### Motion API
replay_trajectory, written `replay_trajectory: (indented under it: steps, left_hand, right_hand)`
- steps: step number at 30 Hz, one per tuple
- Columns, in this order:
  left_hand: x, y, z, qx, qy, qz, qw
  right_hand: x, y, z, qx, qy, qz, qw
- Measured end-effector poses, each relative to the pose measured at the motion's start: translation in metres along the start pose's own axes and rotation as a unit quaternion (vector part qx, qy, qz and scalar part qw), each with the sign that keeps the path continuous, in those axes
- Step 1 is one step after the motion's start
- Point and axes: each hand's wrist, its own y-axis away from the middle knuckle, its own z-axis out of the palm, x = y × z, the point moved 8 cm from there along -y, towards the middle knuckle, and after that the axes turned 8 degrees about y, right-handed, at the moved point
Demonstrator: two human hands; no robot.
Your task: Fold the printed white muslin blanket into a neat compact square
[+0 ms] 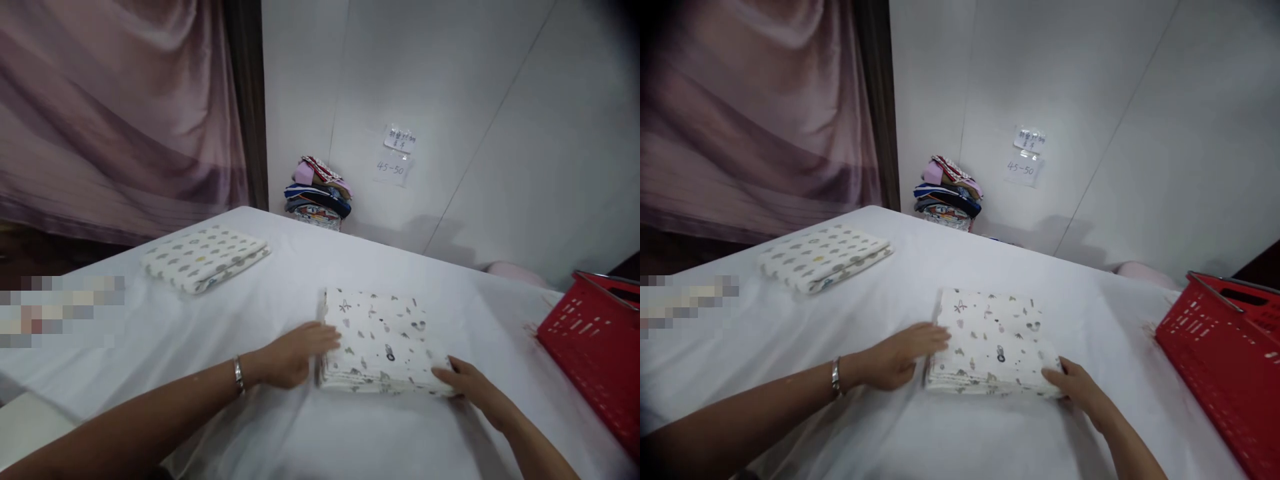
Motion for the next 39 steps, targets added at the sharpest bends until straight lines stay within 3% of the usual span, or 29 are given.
replay_trajectory:
  steps: [3, 4, 6, 10, 14, 17, 21, 29, 33, 39]
  left_hand:
    - [-0.061, 0.001, -0.022, 0.133, 0.014, -0.198, 0.971]
    - [-0.082, 0.0, -0.025, 0.16, 0.03, -0.263, 0.951]
    - [-0.111, -0.01, -0.023, 0.185, 0.082, -0.332, 0.921]
    - [-0.134, -0.042, -0.014, 0.195, 0.143, -0.319, 0.917]
    - [-0.145, -0.051, -0.007, 0.191, 0.195, -0.302, 0.913]
    - [-0.153, -0.05, -0.007, 0.193, 0.212, -0.291, 0.912]
    - [-0.163, -0.049, -0.006, 0.207, 0.207, -0.298, 0.908]
    - [-0.162, -0.047, -0.011, 0.223, 0.178, -0.312, 0.906]
    - [-0.149, -0.047, -0.019, 0.214, 0.156, -0.282, 0.922]
    - [-0.15, -0.044, -0.02, 0.204, 0.093, -0.285, 0.932]
  right_hand:
    - [0.003, 0.007, 0.001, 0.051, 0.016, 0.001, 0.999]
    - [0.003, 0.005, -0.001, 0.075, 0.025, -0.006, 0.997]
    - [0.0, -0.002, -0.006, 0.125, 0.049, -0.03, 0.991]
    - [-0.008, -0.009, -0.013, 0.226, 0.112, -0.073, 0.965]
    - [-0.043, 0.006, 0.007, 0.283, 0.223, -0.211, 0.909]
    - [-0.065, 0.013, 0.043, 0.216, 0.304, -0.28, 0.885]
    - [-0.071, 0.013, 0.079, 0.105, 0.365, -0.281, 0.881]
    - [-0.073, 0.015, 0.076, 0.081, 0.359, -0.253, 0.895]
    - [-0.093, 0.017, 0.071, 0.083, 0.304, -0.269, 0.91]
    - [-0.115, 0.011, 0.099, 0.042, 0.342, -0.292, 0.892]
